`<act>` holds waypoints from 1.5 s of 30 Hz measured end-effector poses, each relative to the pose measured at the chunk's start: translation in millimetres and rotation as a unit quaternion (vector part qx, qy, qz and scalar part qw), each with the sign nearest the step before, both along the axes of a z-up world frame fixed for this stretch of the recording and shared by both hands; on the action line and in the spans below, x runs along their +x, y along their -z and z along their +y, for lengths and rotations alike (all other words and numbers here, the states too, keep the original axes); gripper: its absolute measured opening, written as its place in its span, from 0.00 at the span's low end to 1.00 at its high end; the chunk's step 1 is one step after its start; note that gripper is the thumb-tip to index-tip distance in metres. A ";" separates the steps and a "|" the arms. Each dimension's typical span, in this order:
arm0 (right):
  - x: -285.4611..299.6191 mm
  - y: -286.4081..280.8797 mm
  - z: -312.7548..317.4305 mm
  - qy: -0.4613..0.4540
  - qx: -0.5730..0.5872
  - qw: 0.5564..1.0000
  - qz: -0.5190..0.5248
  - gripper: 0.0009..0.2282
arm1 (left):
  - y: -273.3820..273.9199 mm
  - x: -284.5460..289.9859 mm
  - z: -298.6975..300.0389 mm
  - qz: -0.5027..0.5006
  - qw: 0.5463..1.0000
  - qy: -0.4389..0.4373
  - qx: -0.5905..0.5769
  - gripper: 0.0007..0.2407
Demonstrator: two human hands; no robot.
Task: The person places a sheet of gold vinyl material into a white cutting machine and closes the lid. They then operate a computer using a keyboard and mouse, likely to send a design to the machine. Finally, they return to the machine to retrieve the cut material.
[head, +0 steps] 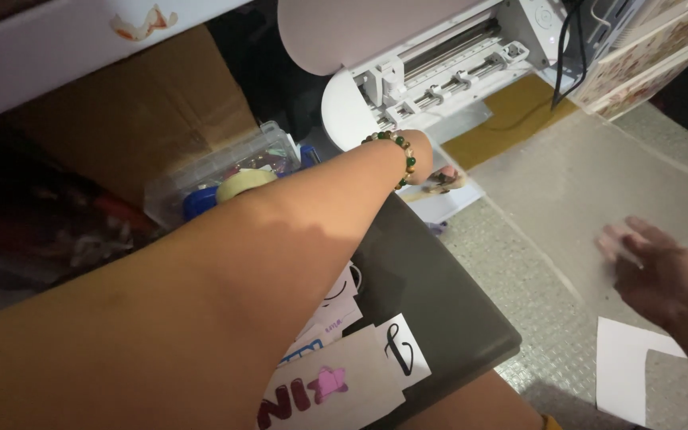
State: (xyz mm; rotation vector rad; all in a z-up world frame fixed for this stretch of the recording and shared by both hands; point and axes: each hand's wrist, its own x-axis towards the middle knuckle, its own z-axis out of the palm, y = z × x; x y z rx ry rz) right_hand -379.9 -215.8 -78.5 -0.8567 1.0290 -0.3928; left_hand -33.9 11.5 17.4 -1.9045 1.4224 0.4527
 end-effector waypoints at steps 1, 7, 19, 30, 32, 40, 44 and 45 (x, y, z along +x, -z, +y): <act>4.8 5.8 -6.2 -0.029 -0.021 0.999 -0.008 0.14 | 2.3 1.5 -0.6 -0.004 1.000 0.013 0.005 0.09; 30.1 12.8 -17.6 -0.062 -0.063 0.996 -0.021 0.11 | -28.4 -19.8 10.8 0.031 0.992 -0.117 -0.024 0.17; 51.3 -20.3 -1.5 -0.092 -0.084 0.992 -0.019 0.05 | 9.9 6.7 -16.4 0.012 0.998 -0.056 0.028 0.13; 59.2 -15.7 -5.9 -0.052 -0.130 0.990 0.019 0.15 | 8.0 4.5 -20.3 0.010 0.998 -0.033 0.060 0.22; 59.3 -22.7 -1.7 -0.041 -0.104 0.993 0.044 0.10 | 5.9 3.0 -19.7 0.010 0.997 -0.027 0.070 0.28; 56.5 -20.4 -1.6 -0.052 -0.114 0.992 0.032 0.13 | 36.4 13.8 -39.1 0.014 0.997 0.012 0.076 0.27; 51.3 -29.6 15.0 -0.061 -0.131 0.989 -0.014 0.16 | 48.5 18.8 -44.8 -0.010 0.997 0.024 0.079 0.11; 51.6 -24.5 11.7 -0.061 -0.131 0.989 -0.014 0.16 | 47.1 17.7 -44.5 -0.010 0.997 0.024 0.079 0.11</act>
